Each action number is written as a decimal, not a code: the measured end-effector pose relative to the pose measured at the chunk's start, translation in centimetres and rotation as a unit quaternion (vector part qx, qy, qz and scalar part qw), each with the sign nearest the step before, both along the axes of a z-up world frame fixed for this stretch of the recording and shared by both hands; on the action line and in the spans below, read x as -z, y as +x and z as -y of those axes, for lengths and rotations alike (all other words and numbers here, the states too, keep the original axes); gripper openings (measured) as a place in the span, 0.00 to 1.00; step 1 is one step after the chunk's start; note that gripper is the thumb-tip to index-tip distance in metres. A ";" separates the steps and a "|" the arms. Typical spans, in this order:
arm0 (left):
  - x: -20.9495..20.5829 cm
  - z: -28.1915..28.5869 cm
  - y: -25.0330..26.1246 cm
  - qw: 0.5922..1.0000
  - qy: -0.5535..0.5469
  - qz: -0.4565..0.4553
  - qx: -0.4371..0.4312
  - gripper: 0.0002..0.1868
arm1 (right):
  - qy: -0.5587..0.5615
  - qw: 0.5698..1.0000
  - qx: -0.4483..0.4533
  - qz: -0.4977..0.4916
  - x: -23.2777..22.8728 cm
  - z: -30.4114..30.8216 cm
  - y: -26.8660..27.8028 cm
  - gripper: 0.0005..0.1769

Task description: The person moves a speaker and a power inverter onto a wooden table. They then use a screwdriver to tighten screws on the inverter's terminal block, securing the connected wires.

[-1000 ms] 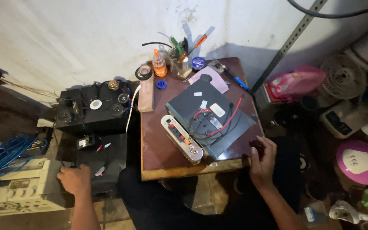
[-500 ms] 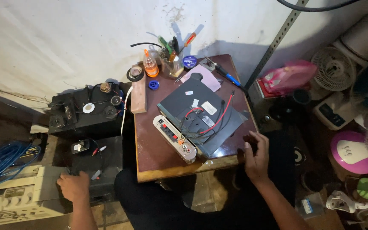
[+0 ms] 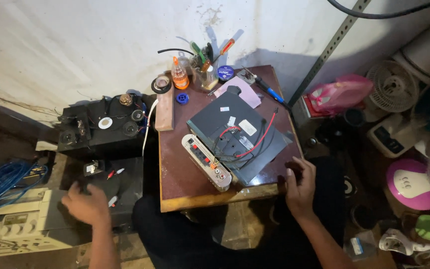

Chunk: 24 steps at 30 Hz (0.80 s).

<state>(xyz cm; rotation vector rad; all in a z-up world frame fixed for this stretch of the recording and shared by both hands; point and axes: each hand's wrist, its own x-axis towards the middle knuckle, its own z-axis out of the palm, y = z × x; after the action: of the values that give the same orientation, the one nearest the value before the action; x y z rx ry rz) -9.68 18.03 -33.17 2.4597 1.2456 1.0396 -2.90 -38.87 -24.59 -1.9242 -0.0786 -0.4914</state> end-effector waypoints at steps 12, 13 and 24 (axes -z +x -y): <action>-14.9 20.8 13.0 0.710 -0.417 0.166 0.543 0.29 | 0.445 0.851 -0.028 -0.278 -0.9 -3.1 1.1 0.28; -14.9 21.3 13.2 0.711 -0.416 0.167 0.541 0.29 | 0.444 0.851 -0.030 -0.279 -1.9 -3.0 1.1 0.28; -14.9 24.7 8.9 0.721 -0.419 0.242 0.496 0.29 | 0.092 0.957 -0.061 -0.268 -2.5 0.6 4.8 0.37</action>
<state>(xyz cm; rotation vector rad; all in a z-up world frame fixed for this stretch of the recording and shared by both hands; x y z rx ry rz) -0.79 -6.70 -18.26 1.5219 0.0332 0.5117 1.90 -39.43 -22.11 -1.7949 0.1933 0.1128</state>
